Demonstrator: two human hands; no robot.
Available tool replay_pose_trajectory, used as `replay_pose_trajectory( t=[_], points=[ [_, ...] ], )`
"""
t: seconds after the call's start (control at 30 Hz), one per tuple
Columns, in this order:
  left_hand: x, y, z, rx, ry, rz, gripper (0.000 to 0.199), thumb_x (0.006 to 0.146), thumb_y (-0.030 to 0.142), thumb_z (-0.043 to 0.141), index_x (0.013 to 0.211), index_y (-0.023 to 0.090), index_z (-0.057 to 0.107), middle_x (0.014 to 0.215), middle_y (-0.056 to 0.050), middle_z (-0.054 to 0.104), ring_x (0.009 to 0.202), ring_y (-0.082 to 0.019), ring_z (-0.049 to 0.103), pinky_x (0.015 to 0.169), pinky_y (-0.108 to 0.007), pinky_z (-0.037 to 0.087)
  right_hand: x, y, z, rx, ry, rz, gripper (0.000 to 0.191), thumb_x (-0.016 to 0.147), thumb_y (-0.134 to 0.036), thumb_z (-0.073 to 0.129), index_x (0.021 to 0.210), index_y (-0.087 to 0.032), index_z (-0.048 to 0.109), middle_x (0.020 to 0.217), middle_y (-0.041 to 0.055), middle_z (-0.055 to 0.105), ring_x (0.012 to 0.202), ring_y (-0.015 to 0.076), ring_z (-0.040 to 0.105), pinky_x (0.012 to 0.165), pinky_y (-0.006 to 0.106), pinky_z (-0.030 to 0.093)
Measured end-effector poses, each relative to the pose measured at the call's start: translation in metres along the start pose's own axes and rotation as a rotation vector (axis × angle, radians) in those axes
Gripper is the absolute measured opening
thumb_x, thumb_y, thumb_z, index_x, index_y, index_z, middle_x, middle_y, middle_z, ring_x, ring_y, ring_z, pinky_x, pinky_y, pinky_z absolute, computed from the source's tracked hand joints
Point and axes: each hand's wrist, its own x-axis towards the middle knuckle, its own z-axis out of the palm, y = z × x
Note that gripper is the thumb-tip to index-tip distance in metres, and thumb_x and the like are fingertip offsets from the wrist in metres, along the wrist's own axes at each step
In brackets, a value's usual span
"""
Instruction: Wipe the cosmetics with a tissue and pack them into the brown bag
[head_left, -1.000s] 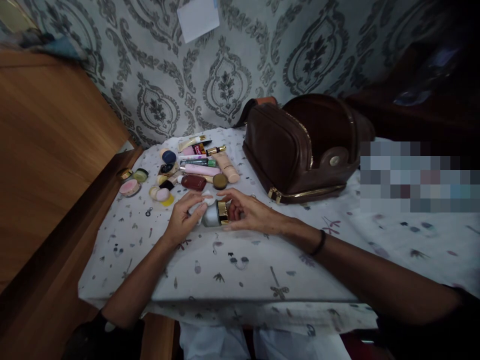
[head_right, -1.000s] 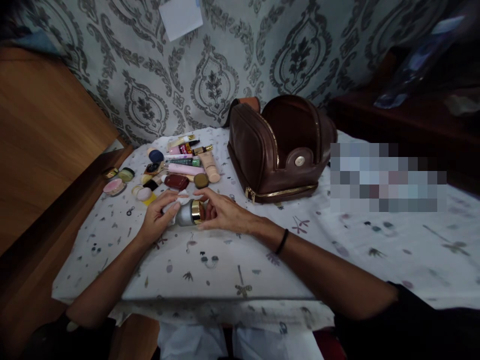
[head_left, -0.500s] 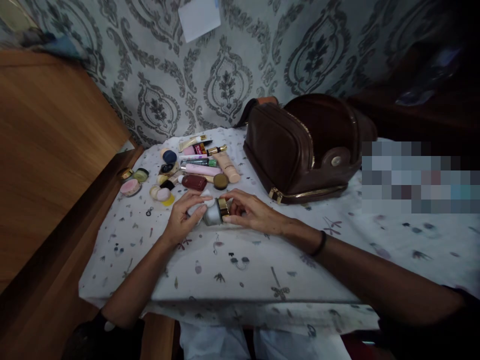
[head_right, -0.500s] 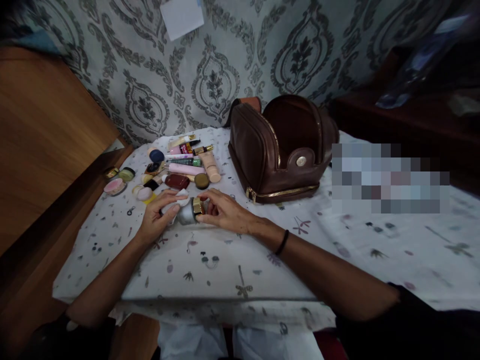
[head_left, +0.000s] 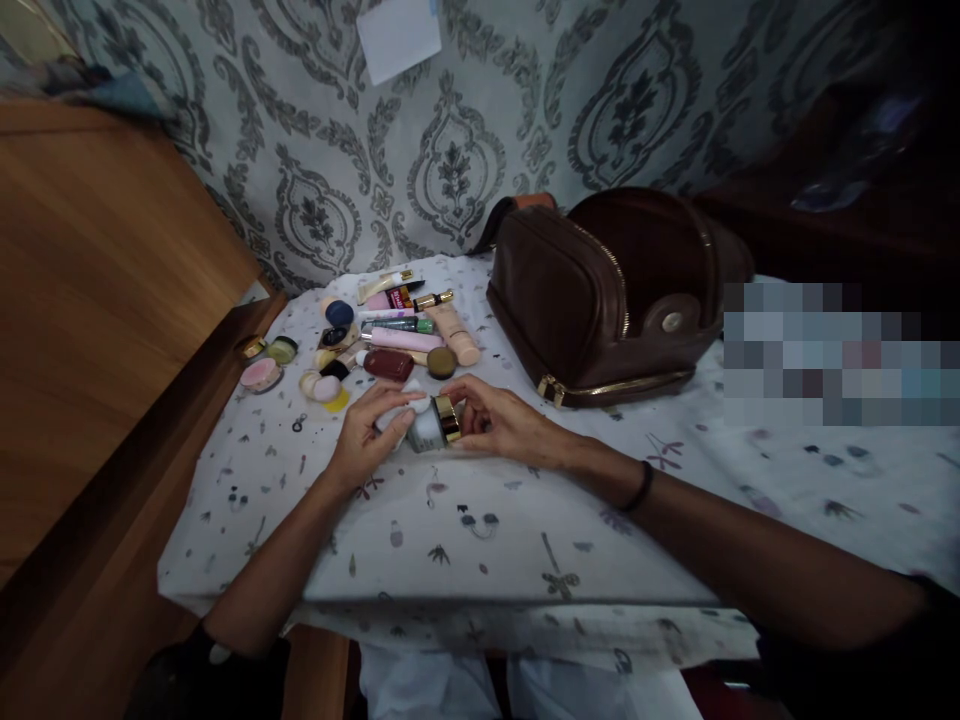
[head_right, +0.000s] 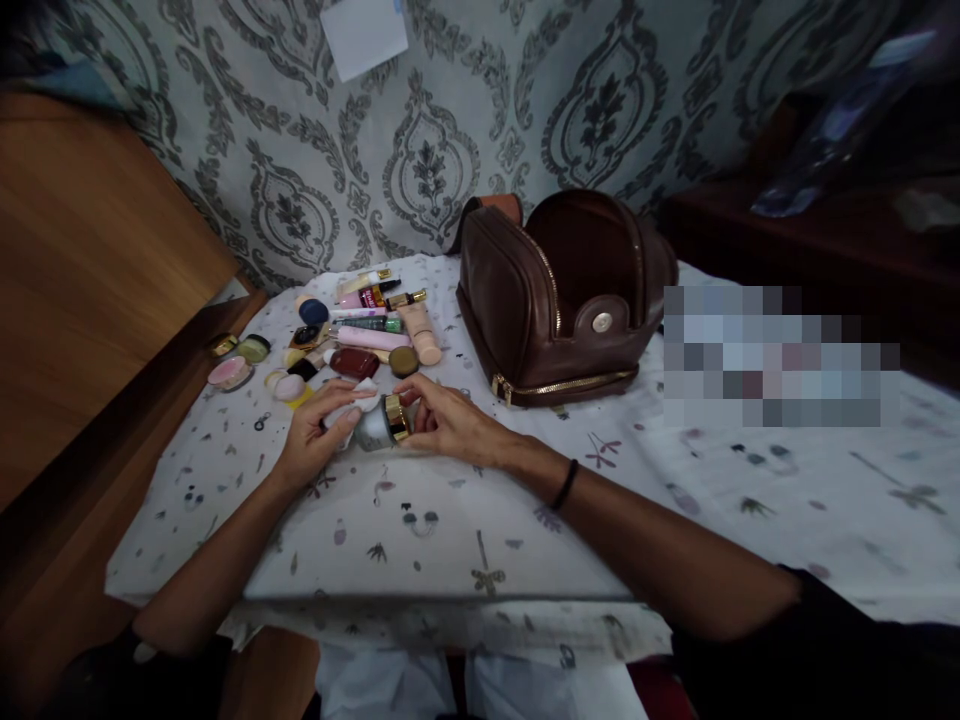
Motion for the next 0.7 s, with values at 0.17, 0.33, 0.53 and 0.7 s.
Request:
replay_pose_trajectory(
  t=[0.17,0.33,0.53,0.7],
  points=[
    [-0.0011,-0.0001,-0.0007,-0.002,-0.001,0.011,0.026,0.094,0.035,0.06,0.11,0.022,0.075,0.103,-0.009,0.068,0.099,-0.021,0.062,0.087,-0.034,0.049,0.0005,-0.0012,0.0006,-0.011,-0.006,0.004,0.049,0.08,-0.042,0.072,0.118,-0.018,0.053,0.066,-0.0059,0.054,0.061,0.0136,0.053,0.057,0.025,0.041],
    [-0.0013,0.0006,-0.0001,-0.011,-0.009,0.016,0.026,0.094,0.035,0.06,0.111,0.023,0.074,0.104,-0.009,0.068,0.099,-0.022,0.062,0.087,-0.036,0.049,0.0019,0.0005,0.0006,-0.067,0.011,0.001,0.051,0.082,-0.051,0.068,0.118,-0.015,0.059,0.069,-0.0023,0.057,0.063,0.0147,0.055,0.058,0.026,0.042],
    [0.0002,0.0021,0.0003,-0.01,-0.014,0.001,0.026,0.094,0.035,0.06,0.111,0.022,0.074,0.103,-0.009,0.067,0.099,-0.022,0.062,0.085,-0.035,0.049,0.0003,-0.0004,-0.0006,-0.066,-0.023,-0.008,0.08,0.075,-0.042,0.078,0.141,-0.017,0.041,0.073,-0.0036,0.059,0.07,0.0172,0.059,0.066,0.028,0.046],
    [0.0,0.0024,-0.0003,-0.004,-0.014,-0.001,0.027,0.094,0.036,0.059,0.111,0.022,0.074,0.103,-0.009,0.067,0.099,-0.022,0.062,0.086,-0.035,0.049,-0.0007,-0.0033,-0.0012,-0.051,-0.022,-0.003,0.054,0.078,-0.04,0.074,0.122,-0.019,0.049,0.068,-0.0059,0.055,0.064,0.0142,0.054,0.06,0.025,0.042]
  ],
)
